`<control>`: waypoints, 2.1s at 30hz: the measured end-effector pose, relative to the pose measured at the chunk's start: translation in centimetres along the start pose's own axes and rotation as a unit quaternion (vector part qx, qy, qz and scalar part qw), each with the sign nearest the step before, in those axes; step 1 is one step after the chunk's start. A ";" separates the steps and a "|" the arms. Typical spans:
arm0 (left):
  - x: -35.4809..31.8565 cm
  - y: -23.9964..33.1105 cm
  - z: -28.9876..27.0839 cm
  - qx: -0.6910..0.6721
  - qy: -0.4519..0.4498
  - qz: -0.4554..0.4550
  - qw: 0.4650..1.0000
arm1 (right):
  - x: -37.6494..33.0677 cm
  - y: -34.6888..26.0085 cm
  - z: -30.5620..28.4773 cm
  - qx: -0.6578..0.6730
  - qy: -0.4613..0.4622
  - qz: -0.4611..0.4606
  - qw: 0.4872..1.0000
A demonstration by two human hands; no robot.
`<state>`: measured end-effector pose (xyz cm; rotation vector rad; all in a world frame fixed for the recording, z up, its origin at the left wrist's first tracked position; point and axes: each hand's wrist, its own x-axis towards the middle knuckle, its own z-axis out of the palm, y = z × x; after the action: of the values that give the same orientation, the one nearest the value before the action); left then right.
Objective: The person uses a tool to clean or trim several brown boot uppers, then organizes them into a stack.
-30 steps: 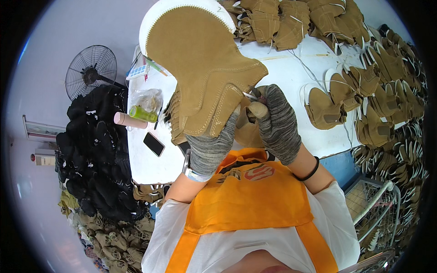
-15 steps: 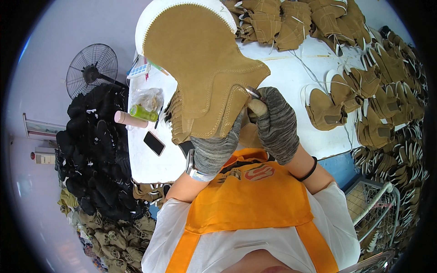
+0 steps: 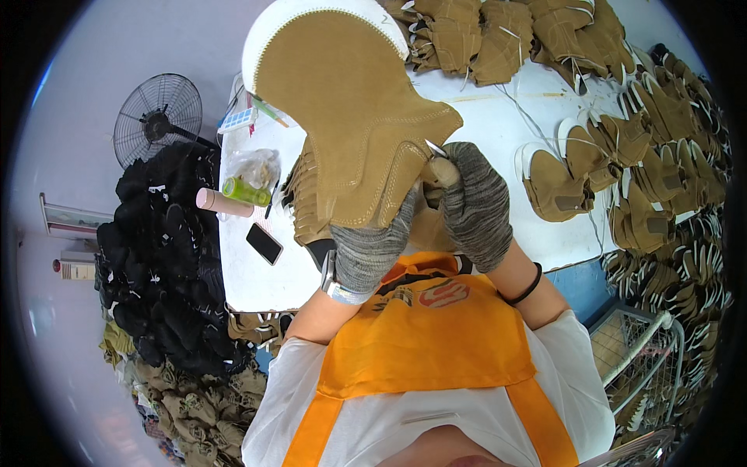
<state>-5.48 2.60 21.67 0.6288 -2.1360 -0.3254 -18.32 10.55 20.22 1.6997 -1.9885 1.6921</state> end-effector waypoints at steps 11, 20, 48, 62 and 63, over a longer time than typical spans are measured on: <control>1.8 -1.3 -0.7 -0.043 -0.234 0.052 0.970 | 2.3 6.2 -2.7 0.079 -0.118 0.217 0.966; 8.2 2.5 -0.6 0.071 -0.469 0.068 0.878 | -1.9 7.5 -4.4 0.481 -0.037 0.504 0.716; 3.0 1.1 7.3 0.001 -0.462 0.158 0.873 | -13.7 21.4 1.8 0.268 -0.034 0.416 0.868; -4.4 -2.8 9.4 -0.162 -0.090 0.123 0.975 | -1.9 9.2 1.9 0.125 0.032 0.211 0.969; -4.8 -3.2 9.5 -0.158 -0.102 0.129 0.974 | -2.2 9.2 2.3 0.109 0.029 0.213 0.970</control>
<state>-9.68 2.61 11.43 0.1375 -2.2623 -0.5904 -22.61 8.72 11.67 1.3144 -2.3436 2.1341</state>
